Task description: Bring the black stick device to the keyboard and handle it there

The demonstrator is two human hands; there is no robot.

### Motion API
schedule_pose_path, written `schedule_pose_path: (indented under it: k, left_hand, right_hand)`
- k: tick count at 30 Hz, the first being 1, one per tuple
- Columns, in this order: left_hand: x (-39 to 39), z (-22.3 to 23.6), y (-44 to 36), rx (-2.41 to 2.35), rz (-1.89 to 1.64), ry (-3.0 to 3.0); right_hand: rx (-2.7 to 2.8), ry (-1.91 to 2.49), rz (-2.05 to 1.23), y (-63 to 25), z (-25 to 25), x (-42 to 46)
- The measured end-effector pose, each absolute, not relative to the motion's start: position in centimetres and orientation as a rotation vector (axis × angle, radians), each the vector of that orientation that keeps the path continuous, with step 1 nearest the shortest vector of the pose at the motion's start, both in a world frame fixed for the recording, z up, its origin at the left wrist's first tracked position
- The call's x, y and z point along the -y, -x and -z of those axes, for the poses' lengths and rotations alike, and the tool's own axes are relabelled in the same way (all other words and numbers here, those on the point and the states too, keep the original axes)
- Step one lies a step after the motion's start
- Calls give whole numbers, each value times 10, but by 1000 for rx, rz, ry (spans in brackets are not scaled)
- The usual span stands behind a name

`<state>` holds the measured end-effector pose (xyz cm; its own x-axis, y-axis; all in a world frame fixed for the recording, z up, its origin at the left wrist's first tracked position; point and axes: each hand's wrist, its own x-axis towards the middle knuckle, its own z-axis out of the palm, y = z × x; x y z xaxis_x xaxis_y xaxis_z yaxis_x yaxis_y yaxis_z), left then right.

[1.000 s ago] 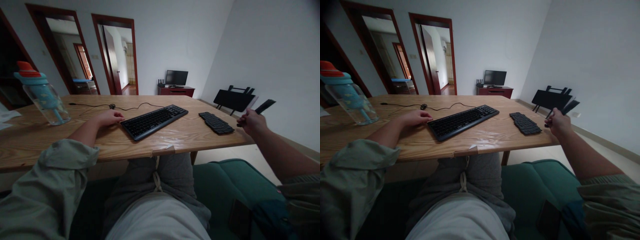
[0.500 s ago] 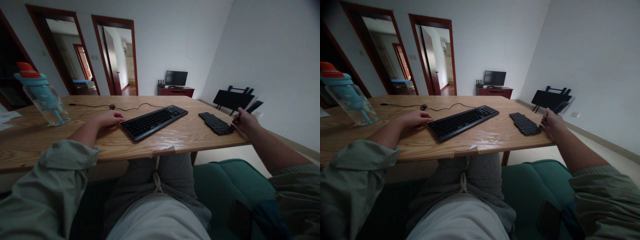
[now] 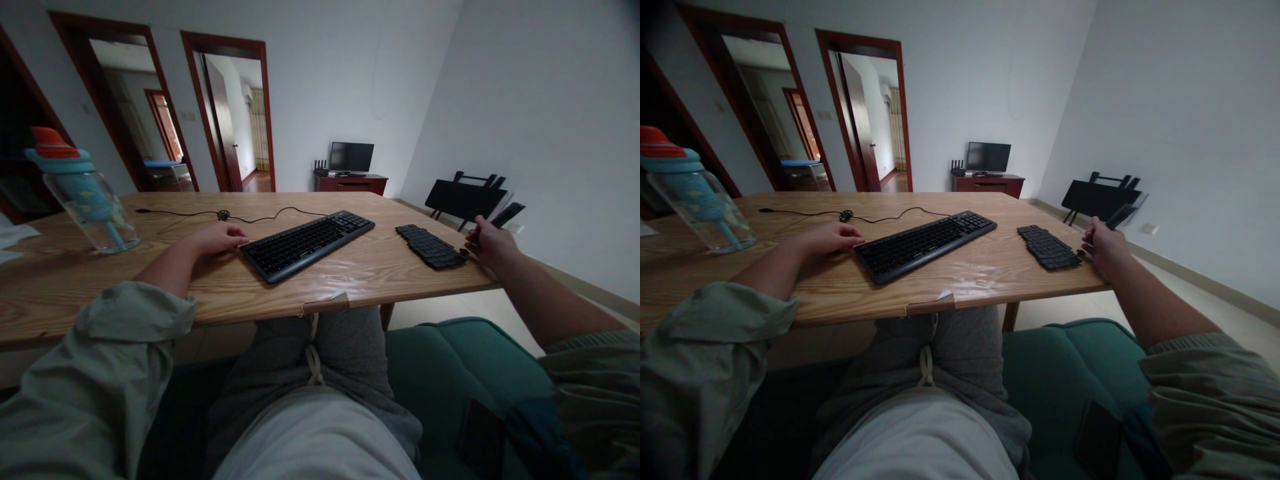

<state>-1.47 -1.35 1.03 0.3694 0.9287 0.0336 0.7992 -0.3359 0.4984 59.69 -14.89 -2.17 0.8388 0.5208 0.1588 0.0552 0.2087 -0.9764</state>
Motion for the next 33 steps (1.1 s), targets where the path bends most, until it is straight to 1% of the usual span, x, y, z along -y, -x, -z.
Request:
schedule_pose_path:
  k: [4, 13, 18, 23, 25, 28, 31, 33]
  left_hand:
    - [13, -10, 15, -1483, -443, -2262]
    - [11, -10, 15, -1487, -444, -2257]
    - [9, -8, 18, -1462, -435, -2263]
    - [13, -10, 15, -1467, -439, -2260]
    - [14, -11, 14, -1480, -447, -2260]
    - [12, -10, 15, -1455, -447, -2267]
    - [7, -6, 18, -1423, -450, -2285]
    - [5, -5, 20, -1421, -451, -2289]
  right_hand:
    - [454, 1395, -376, -594, 16, 150]
    - [432, 1383, -375, -594, 11, 151]
    - [456, 1434, -245, -597, 4, 157]
    - [618, 1386, -103, -596, -14, 171]
    - [728, 1297, -97, -577, -25, 180]
    - [952, 1049, -171, -519, -33, 204]
    - [1141, 911, -251, -438, -22, 244]
    - [1268, 934, -351, -385, -7, 274]
